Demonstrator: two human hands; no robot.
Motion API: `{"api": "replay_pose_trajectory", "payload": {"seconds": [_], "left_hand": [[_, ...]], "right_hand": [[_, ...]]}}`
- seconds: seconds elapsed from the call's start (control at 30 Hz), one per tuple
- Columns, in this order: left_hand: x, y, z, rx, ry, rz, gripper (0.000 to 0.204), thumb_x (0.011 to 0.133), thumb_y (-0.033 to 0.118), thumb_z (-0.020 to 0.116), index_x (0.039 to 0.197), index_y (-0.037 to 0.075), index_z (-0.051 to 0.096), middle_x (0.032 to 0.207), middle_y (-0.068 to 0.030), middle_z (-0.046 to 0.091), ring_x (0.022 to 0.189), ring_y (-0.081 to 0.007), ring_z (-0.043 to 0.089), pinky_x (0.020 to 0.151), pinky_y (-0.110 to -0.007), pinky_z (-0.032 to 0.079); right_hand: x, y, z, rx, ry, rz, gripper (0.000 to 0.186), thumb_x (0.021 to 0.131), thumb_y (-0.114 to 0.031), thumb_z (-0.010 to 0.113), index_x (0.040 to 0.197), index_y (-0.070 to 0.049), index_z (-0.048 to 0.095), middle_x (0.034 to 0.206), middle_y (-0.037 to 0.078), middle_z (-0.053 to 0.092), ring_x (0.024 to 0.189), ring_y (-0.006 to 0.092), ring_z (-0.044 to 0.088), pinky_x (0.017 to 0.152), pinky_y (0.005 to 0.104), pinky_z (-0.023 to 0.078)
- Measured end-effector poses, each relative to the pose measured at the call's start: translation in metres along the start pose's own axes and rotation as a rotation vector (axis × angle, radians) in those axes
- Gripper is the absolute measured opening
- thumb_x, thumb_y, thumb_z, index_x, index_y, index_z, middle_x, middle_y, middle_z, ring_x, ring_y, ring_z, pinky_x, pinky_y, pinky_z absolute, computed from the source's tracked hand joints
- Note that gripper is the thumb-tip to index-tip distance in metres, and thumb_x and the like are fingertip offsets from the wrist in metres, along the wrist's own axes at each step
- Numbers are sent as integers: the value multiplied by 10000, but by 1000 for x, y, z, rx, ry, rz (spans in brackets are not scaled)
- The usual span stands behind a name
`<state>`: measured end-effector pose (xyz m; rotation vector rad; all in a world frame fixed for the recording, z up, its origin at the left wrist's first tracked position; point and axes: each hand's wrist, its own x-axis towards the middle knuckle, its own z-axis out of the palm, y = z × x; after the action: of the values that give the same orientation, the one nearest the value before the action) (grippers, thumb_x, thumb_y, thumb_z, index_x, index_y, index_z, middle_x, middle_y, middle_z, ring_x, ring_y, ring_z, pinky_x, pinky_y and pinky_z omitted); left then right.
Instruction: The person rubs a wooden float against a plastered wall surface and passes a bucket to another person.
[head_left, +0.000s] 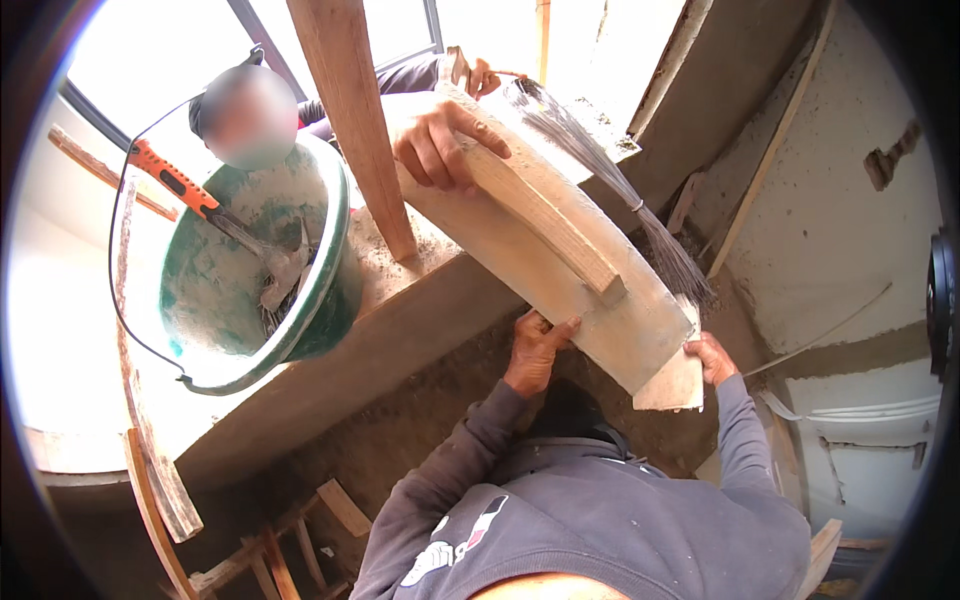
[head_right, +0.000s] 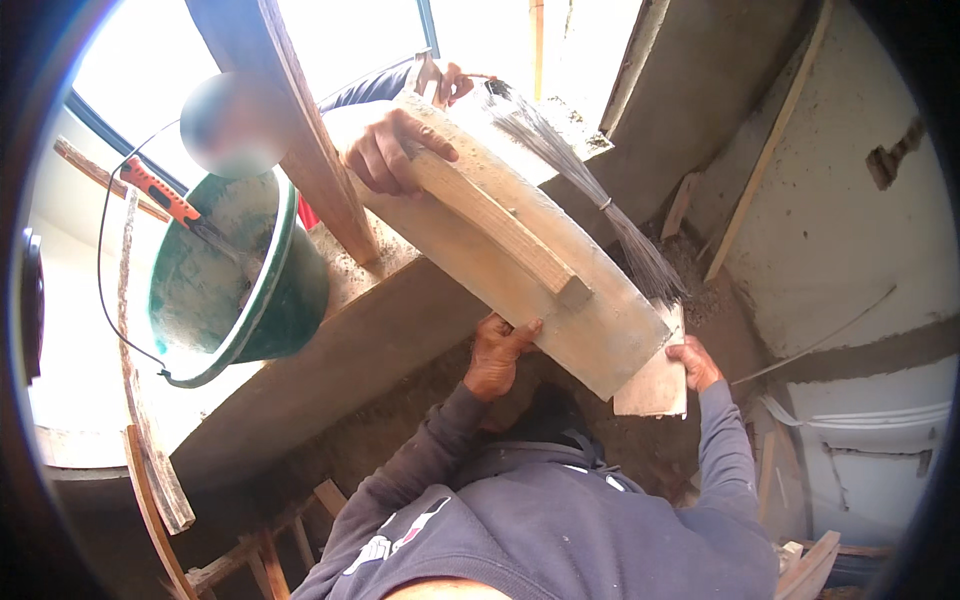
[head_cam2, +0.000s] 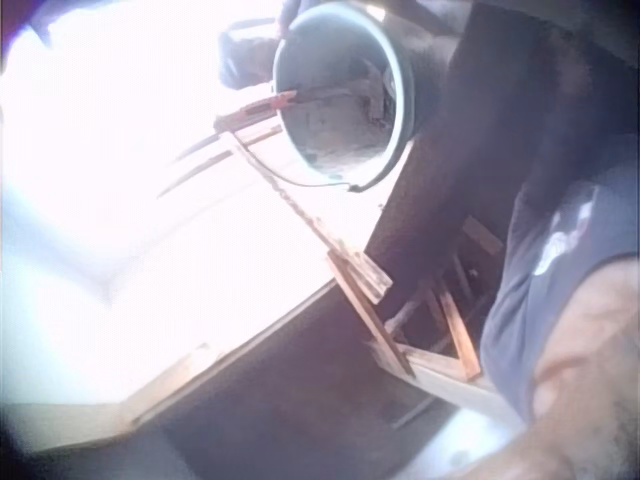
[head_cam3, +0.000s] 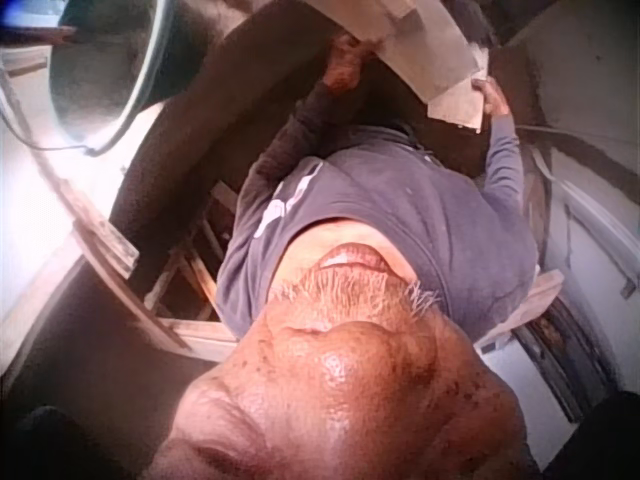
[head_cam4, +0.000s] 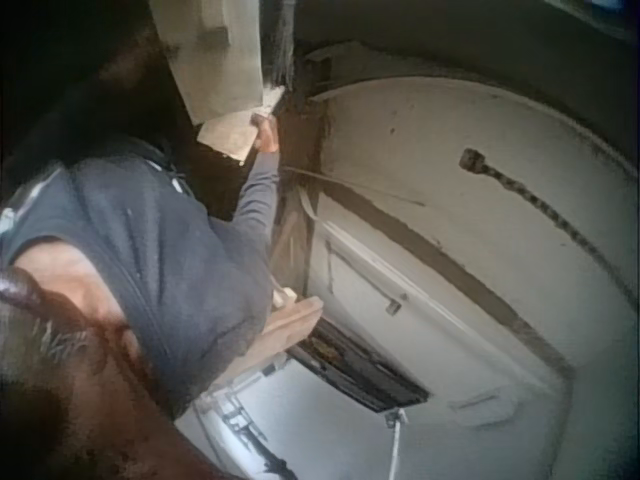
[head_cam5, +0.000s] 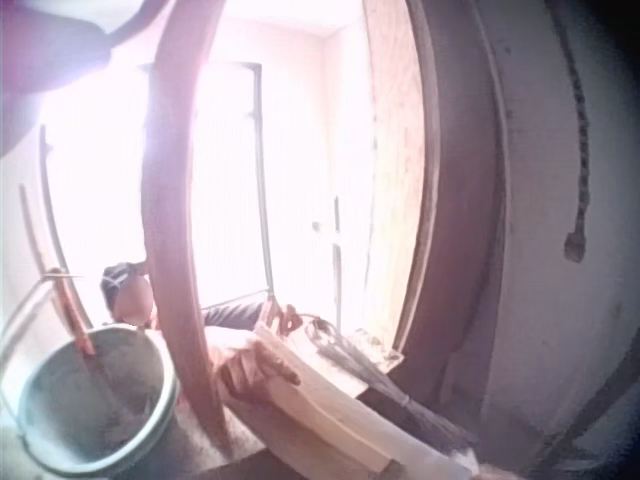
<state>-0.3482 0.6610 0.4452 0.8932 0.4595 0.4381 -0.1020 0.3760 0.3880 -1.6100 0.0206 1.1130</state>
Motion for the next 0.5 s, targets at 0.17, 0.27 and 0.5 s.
{"api": "replay_pose_trajectory", "payload": {"seconds": [0.17,0.27,0.5], "left_hand": [[-11,-15,2,14,-23,-19,281,827,178,662,1031,-1,591,918,-43,629,829,-121,595,700,-278,503],[-12,-30,-4,128,-12,-19,260,827,174,658,997,-19,613,907,-47,632,819,-103,570,713,-267,476],[-21,-76,-19,162,-1,-17,229,829,135,649,985,-32,627,896,-31,634,816,-101,543,743,-275,450]], "right_hand": [[-14,63,-32,10,95,109,399,664,-37,565,1053,51,565,920,132,633,837,258,631,816,415,510],[-32,97,-42,-63,267,169,424,678,-29,572,1088,67,527,960,168,612,856,301,622,818,426,512],[-82,160,-50,-51,478,345,419,701,4,578,1105,68,489,1023,207,570,946,351,582,843,468,494]]}}
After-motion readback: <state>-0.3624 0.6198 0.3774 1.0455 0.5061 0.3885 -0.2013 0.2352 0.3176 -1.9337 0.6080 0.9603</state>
